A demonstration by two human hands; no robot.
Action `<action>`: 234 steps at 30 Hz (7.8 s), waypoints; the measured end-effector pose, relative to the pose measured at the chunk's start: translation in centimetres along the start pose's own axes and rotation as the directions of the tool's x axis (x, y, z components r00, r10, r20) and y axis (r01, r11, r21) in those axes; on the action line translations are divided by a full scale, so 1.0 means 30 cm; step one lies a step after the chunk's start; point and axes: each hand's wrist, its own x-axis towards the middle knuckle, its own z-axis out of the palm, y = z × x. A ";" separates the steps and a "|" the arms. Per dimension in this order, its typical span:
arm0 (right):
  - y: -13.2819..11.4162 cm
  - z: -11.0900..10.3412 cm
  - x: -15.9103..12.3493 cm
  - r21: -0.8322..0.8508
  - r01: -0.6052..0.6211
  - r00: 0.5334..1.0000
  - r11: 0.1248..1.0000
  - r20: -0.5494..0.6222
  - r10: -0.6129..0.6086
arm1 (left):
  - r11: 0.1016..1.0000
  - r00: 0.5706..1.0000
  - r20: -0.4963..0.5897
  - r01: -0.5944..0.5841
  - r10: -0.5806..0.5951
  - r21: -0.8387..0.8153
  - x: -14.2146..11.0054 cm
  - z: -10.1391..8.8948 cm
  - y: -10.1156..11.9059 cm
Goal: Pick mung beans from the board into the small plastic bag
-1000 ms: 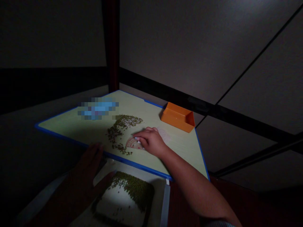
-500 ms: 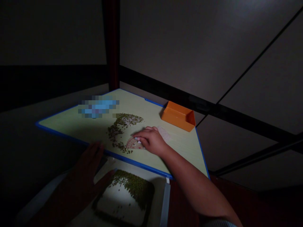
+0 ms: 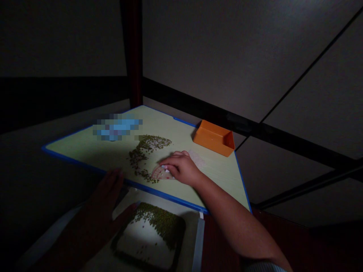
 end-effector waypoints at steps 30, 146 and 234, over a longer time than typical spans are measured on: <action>-0.009 0.005 0.006 0.023 0.013 1.000 1.000 -0.024 -0.013 | 1.000 1.000 0.015 -0.002 0.002 -0.001 0.004 -0.008 0.001; 0.026 -0.044 -0.013 0.216 -0.257 0.965 0.942 0.109 0.238 | 1.000 0.999 0.043 -0.025 0.025 0.009 0.008 -0.014 -0.018; -0.013 -0.038 0.081 0.221 -0.329 0.940 0.918 -0.017 0.341 | 0.998 0.993 -0.118 -0.036 0.031 -0.044 0.023 -0.002 0.041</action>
